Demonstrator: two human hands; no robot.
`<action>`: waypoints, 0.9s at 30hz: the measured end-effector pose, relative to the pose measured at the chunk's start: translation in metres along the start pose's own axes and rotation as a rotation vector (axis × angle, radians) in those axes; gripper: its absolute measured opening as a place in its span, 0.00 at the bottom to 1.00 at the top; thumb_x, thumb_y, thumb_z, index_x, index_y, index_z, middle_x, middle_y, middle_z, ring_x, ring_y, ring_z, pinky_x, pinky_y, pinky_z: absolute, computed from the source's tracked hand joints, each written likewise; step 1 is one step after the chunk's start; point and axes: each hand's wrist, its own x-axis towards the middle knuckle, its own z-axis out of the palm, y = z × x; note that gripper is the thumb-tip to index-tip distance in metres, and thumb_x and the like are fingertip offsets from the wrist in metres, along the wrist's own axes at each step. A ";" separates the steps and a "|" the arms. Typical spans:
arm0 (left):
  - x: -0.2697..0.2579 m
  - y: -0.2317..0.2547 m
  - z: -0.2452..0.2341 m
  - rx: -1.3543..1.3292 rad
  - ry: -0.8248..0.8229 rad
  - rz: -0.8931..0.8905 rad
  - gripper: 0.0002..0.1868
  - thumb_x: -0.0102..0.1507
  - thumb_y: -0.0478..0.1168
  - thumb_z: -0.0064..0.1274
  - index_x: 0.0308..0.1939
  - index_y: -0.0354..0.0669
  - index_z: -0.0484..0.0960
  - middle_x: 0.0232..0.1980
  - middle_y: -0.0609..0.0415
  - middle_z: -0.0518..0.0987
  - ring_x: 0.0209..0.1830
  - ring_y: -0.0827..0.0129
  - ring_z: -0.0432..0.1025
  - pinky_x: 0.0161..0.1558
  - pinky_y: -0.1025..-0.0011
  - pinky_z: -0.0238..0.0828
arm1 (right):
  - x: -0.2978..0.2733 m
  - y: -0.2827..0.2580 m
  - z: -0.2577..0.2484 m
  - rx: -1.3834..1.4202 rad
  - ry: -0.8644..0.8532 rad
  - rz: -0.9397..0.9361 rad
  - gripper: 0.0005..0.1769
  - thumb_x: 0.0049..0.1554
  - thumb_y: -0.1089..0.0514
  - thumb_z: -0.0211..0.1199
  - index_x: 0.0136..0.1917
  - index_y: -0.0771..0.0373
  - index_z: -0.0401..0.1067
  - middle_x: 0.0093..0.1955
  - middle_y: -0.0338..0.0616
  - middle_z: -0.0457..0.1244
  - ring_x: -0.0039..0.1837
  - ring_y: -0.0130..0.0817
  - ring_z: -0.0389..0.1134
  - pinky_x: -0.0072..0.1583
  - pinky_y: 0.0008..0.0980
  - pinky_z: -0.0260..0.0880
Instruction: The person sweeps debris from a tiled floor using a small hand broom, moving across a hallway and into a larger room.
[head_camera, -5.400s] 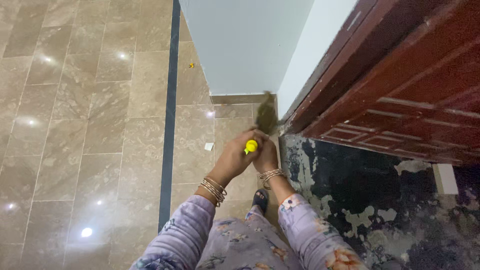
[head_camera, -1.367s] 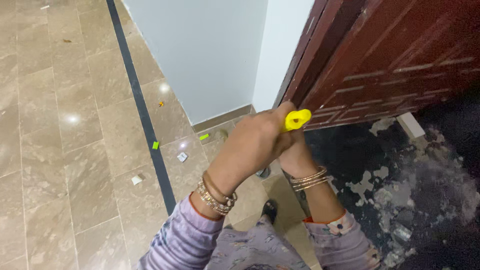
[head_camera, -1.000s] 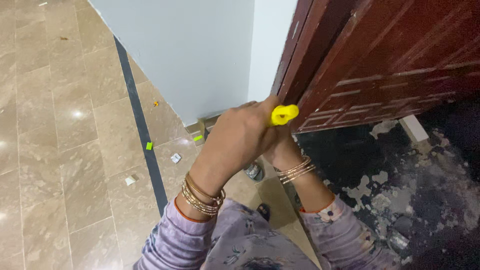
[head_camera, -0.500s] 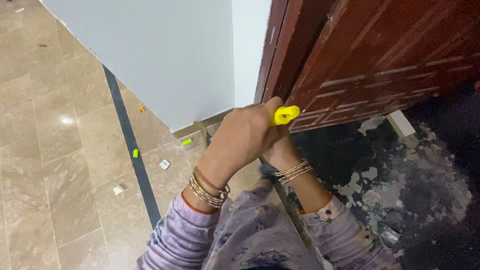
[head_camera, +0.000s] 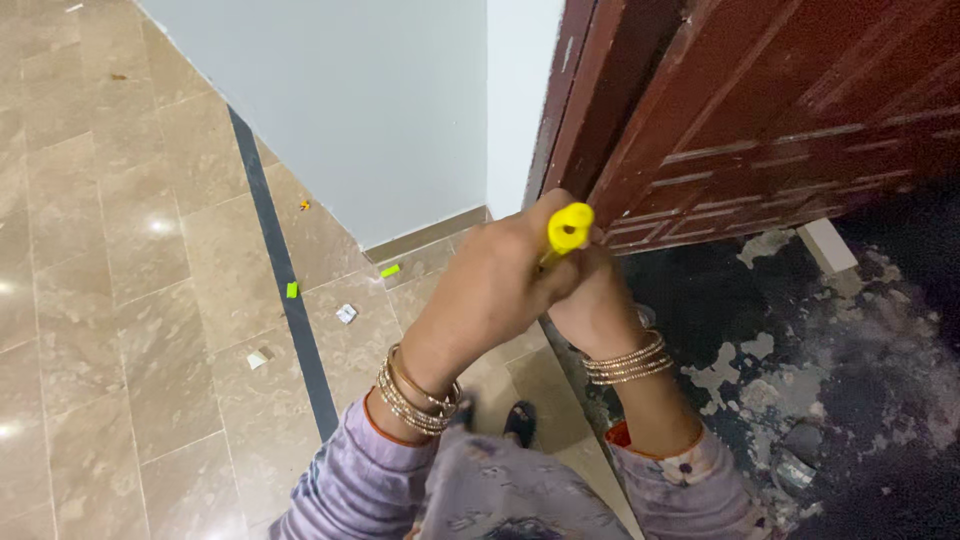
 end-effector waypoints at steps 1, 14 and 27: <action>-0.006 -0.009 0.002 -0.060 0.022 -0.007 0.15 0.64 0.44 0.59 0.50 0.46 0.74 0.38 0.44 0.83 0.39 0.44 0.78 0.38 0.53 0.73 | -0.002 0.001 0.004 -0.489 0.013 -0.108 0.09 0.62 0.60 0.58 0.55 0.63 0.68 0.53 0.39 0.65 0.56 0.30 0.67 0.57 0.35 0.71; -0.167 -0.142 0.057 0.081 0.112 -0.144 0.12 0.61 0.40 0.56 0.47 0.43 0.74 0.38 0.42 0.80 0.42 0.44 0.77 0.45 0.52 0.73 | -0.057 0.265 0.018 -0.645 0.150 0.027 0.13 0.60 0.55 0.59 0.56 0.63 0.71 0.54 0.40 0.68 0.58 0.32 0.68 0.58 0.34 0.70; -0.284 -0.049 -0.138 0.167 0.176 -0.016 0.14 0.60 0.38 0.58 0.47 0.43 0.73 0.41 0.46 0.80 0.48 0.47 0.76 0.42 0.55 0.73 | -0.107 0.202 0.235 -0.614 -0.093 -0.230 0.21 0.55 0.60 0.69 0.58 0.63 0.64 0.56 0.48 0.64 0.60 0.41 0.67 0.60 0.35 0.70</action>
